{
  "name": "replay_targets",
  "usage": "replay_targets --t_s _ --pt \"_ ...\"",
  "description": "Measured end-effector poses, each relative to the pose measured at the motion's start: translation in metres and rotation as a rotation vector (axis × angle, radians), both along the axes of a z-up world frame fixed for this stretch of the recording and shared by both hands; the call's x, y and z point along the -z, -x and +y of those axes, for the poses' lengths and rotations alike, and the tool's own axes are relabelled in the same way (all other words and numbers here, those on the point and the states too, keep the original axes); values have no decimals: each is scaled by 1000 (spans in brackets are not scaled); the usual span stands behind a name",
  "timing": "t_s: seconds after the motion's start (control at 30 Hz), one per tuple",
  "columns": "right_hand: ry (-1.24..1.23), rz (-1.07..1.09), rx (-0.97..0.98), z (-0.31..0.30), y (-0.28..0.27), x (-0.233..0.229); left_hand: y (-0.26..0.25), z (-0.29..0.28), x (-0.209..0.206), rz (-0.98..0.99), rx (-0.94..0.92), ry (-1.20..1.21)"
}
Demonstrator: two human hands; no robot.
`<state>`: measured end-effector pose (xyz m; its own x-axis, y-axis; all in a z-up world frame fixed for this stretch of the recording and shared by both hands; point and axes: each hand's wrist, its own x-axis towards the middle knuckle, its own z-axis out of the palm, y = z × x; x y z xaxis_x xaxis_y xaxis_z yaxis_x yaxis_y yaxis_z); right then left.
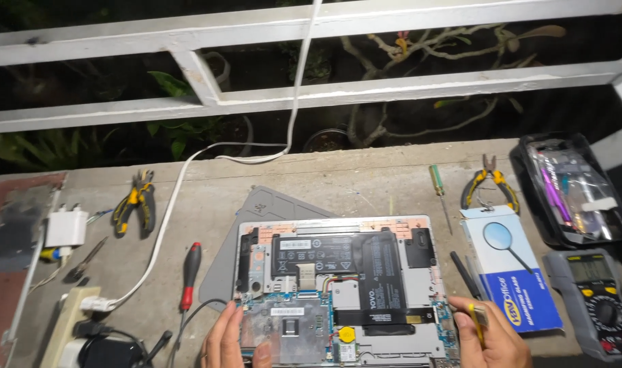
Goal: The person works on the internal components of a disassembled laptop placed on a concrete ledge. They use a multimeter to test electrical connections on the motherboard and a yellow plastic spudger to pry and adjust components near the battery.
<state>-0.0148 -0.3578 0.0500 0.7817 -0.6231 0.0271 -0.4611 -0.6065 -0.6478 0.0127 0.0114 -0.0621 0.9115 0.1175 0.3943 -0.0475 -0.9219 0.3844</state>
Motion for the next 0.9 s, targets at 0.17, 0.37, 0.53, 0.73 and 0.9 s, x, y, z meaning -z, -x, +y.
replay_targets --t_s 0.17,0.37,0.53,0.73,0.9 --pt "79 -117 -146 -2 7 -4 -2 23 56 7 58 3" --pt "138 22 -543 -59 14 65 -4 30 81 -8 16 20" --pt "219 -58 -624 -69 9 76 2 16 28 124 24 -12" --pt "197 147 -658 -94 12 101 -2 -28 -37 -59 -64 92" --pt "227 73 -671 -106 11 117 -5 -42 -64 -138 -77 150"
